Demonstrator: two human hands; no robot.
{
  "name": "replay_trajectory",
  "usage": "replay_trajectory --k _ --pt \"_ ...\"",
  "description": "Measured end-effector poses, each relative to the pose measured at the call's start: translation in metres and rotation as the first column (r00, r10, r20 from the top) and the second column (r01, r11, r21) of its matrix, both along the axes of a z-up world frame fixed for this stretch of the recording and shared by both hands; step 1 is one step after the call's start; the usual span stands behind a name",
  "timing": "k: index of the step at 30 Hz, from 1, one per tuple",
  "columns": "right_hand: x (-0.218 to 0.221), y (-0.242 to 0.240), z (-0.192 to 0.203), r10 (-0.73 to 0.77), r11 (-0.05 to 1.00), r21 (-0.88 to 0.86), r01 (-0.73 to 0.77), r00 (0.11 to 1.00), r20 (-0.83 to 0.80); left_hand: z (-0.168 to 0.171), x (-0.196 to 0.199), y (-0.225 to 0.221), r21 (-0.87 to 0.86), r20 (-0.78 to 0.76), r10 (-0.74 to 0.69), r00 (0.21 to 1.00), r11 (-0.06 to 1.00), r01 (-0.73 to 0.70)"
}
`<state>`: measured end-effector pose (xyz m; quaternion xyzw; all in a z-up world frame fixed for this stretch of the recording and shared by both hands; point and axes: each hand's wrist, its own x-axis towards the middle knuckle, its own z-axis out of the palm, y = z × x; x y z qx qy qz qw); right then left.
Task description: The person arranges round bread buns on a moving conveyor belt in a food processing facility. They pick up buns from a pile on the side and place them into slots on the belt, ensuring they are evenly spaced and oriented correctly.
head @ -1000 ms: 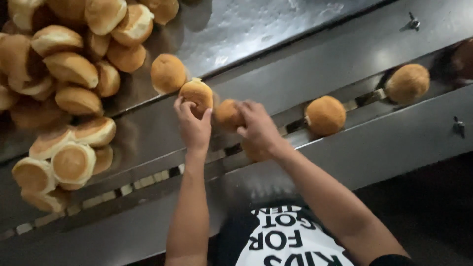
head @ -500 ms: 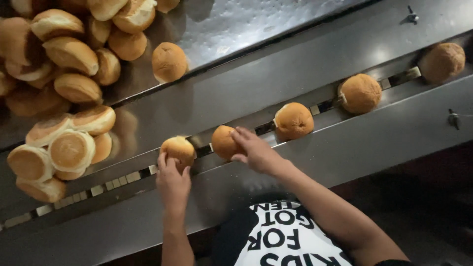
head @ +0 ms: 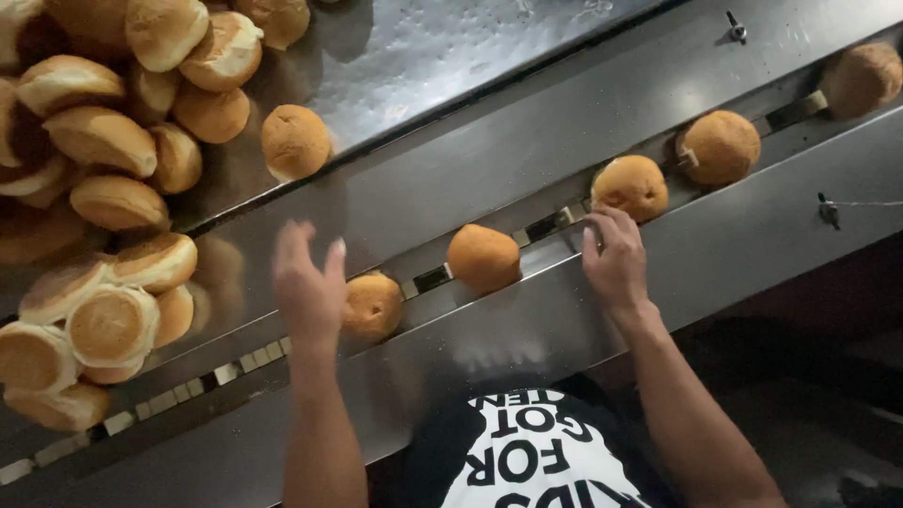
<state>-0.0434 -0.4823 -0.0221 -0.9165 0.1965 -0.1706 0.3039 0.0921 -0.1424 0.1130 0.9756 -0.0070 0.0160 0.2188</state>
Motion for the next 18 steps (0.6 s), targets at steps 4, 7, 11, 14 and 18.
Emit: replay_trajectory --k 4,7,11,14,18 --pt "-0.02 0.033 0.033 -0.008 0.991 0.13 0.013 0.999 -0.034 -0.048 0.113 0.019 0.025 0.515 -0.19 0.836 0.978 0.207" --pt "-0.035 0.045 0.038 0.021 0.982 0.19 -0.017 1.0 -0.018 -0.076 0.17 0.022 0.004 0.302 -0.157 0.94 0.987 0.163" --pt "-0.044 0.042 0.029 0.04 0.974 0.223 -0.035 0.999 -0.019 -0.1 0.167 0.013 0.128 0.309 -0.214 0.927 0.975 0.182" --pt "-0.046 0.041 0.035 0.021 0.963 0.27 -0.009 0.999 -0.042 -0.07 0.102 0.01 0.169 0.22 -0.223 0.95 0.968 0.188" --pt "-0.044 0.048 0.052 0.015 0.938 0.348 0.005 0.998 -0.056 -0.069 -0.003 0.036 0.188 0.047 -0.212 0.976 0.962 0.2"
